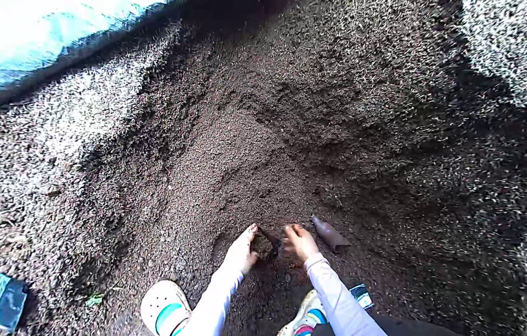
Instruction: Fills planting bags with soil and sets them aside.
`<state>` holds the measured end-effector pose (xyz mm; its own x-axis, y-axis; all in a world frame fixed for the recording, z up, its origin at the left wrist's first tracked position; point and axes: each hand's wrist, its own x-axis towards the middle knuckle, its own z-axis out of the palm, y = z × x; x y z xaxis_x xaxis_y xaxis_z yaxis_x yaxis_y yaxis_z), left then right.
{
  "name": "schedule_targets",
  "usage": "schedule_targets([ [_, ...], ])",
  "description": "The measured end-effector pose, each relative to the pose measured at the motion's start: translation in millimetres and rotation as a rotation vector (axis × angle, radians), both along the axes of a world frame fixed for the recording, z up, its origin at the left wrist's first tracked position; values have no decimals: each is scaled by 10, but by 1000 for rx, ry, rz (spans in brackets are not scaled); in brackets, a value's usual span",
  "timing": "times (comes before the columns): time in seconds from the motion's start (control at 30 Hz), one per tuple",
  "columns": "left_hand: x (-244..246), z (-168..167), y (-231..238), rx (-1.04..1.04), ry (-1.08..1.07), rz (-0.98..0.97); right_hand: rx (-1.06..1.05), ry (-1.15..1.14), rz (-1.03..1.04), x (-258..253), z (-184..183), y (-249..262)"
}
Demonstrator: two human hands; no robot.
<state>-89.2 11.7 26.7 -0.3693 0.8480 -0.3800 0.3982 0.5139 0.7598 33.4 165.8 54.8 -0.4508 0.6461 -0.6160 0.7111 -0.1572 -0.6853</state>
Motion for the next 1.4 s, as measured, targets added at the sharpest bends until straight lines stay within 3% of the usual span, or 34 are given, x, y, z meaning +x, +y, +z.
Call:
schedule_targets([
  [0.13,109,-4,36,-185,121,-15,-414,94,-433,137,-865,198],
  [0.2,126,-72,22,-166,67,3,-598,211,-586,115,-1257,140],
  [0.4,-122,-284,-297,19,-178,269,-737,342,-712,-523,-1897,314],
  [0.5,-205,-391,-419,112,-251,280,-889,500,-755,-1011,-1700,364],
  [0.63,-113,-348,-304,171,-315,78,-983,709,-851,-1627,-1452,312],
  [0.73,21,-225,-192,103,-267,10,-995,683,-935,-1793,-1477,280],
  [0.83,-86,-308,-259,114,-279,195,-981,618,-856,-1660,-1430,342],
  [1.0,-150,-143,-129,7,-360,150,-816,564,-638,-1212,-788,368],
  [1.2,-88,-32,70,-49,-440,272,-958,711,-333,-596,-152,288],
  [1.3,9,59,138,-84,-358,267,-869,628,-388,-321,88,79],
  [1.4,81,58,74,-55,-255,208,-624,504,-461,-147,187,-141],
])
